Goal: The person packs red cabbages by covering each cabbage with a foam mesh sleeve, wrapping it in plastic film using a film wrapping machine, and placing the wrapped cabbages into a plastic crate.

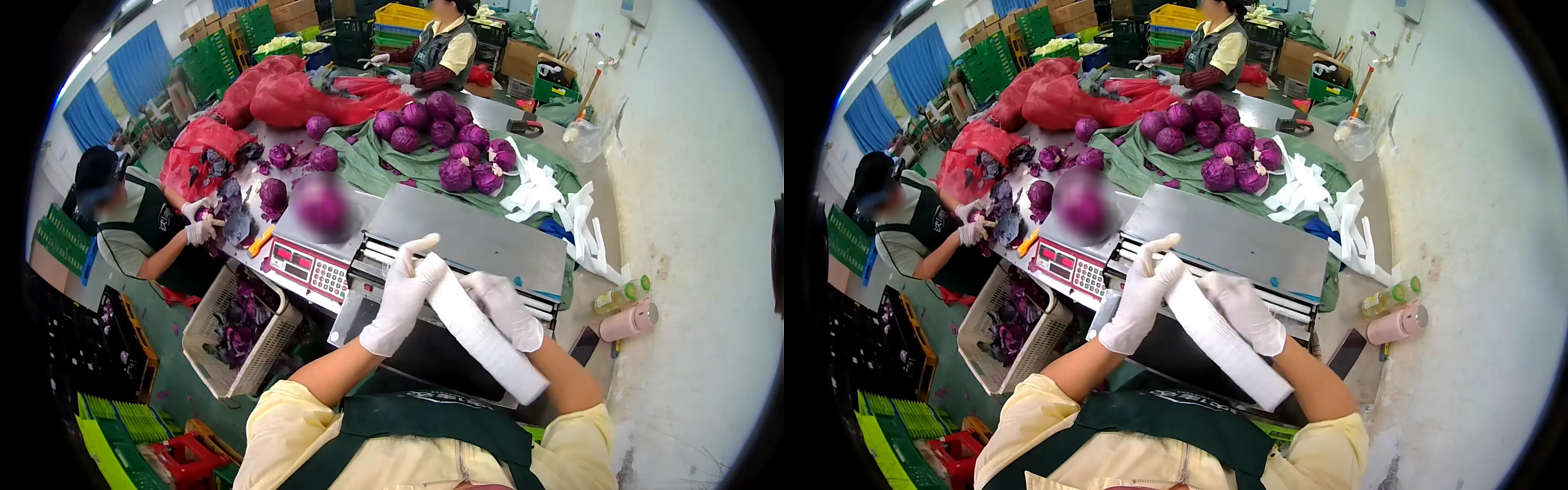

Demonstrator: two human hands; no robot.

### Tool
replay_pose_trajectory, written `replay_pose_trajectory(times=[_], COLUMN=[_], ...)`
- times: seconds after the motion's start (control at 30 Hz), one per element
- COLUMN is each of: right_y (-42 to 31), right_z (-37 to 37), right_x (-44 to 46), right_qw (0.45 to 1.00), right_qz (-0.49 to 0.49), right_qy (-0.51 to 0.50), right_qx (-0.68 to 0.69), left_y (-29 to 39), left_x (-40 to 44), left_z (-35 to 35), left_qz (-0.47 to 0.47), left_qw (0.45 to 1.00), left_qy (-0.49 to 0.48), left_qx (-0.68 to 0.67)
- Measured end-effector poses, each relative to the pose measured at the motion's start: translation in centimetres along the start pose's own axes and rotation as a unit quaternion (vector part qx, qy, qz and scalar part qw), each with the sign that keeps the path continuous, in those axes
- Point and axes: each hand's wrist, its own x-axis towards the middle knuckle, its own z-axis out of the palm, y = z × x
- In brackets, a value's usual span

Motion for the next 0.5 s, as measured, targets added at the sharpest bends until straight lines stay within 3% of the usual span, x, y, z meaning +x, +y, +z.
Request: replay_pose_trajectory(times=[0.03, 0.07, 0.13, 0.17, 0.2, 0.23, 0.27, 0.3, 0.4, 0.47, 0.5], right_y=[-0.6, 0.0, 2.4, 3.0, 3.6, 3.7, 3.2, 2.4, 3.5, 3.6, 3.9], right_z=[-0.6, 0.1, 2.4, 2.5, 3.6, 4.8, 6.0, 7.0, 8.1, 9.1, 9.7], right_x=[-0.5, -0.5, 0.1, 0.3, 0.4, 0.4, 0.4, 0.2, 1.8, 2.9, 4.0], right_qw=[0.996, 0.996, 0.984, 0.96, 0.966, 0.976, 0.977, 0.973, 0.977, 0.972, 0.966], right_qz=[0.075, 0.08, -0.135, -0.214, -0.21, -0.176, -0.14, -0.086, -0.096, -0.063, -0.073], right_qy=[0.009, 0.006, 0.111, 0.094, 0.113, 0.127, 0.14, 0.139, 0.129, 0.129, 0.125], right_qx=[0.049, 0.046, 0.02, -0.154, -0.104, -0.012, 0.079, 0.161, 0.14, 0.184, 0.213], left_y=[0.3, -0.2, -1.6, -1.8, -2.6, -3.0, -2.7, -2.1, -2.1, -1.9, -1.8], left_x=[-0.4, -0.8, -1.6, -2.1, -2.2, -2.2, -2.1, -2.3, -1.7, -1.0, -0.2], left_z=[0.1, -0.1, -0.4, -0.2, -0.2, -0.5, -1.1, -1.8, -3.7, -5.6, -6.7], left_qz=[-0.027, -0.028, -0.097, -0.085, -0.045, 0.091, 0.221, 0.236, 0.291, 0.11, 0.091], left_qw=[0.997, 0.997, 0.995, 0.996, 0.999, 0.987, 0.939, 0.902, 0.915, 0.987, 0.991], left_qy=[0.002, 0.007, -0.005, -0.001, 0.012, 0.045, 0.076, 0.079, 0.102, 0.098, 0.1], left_qx=[-0.068, -0.072, -0.014, 0.024, 0.001, 0.126, 0.252, 0.352, 0.259, 0.064, 0.019])
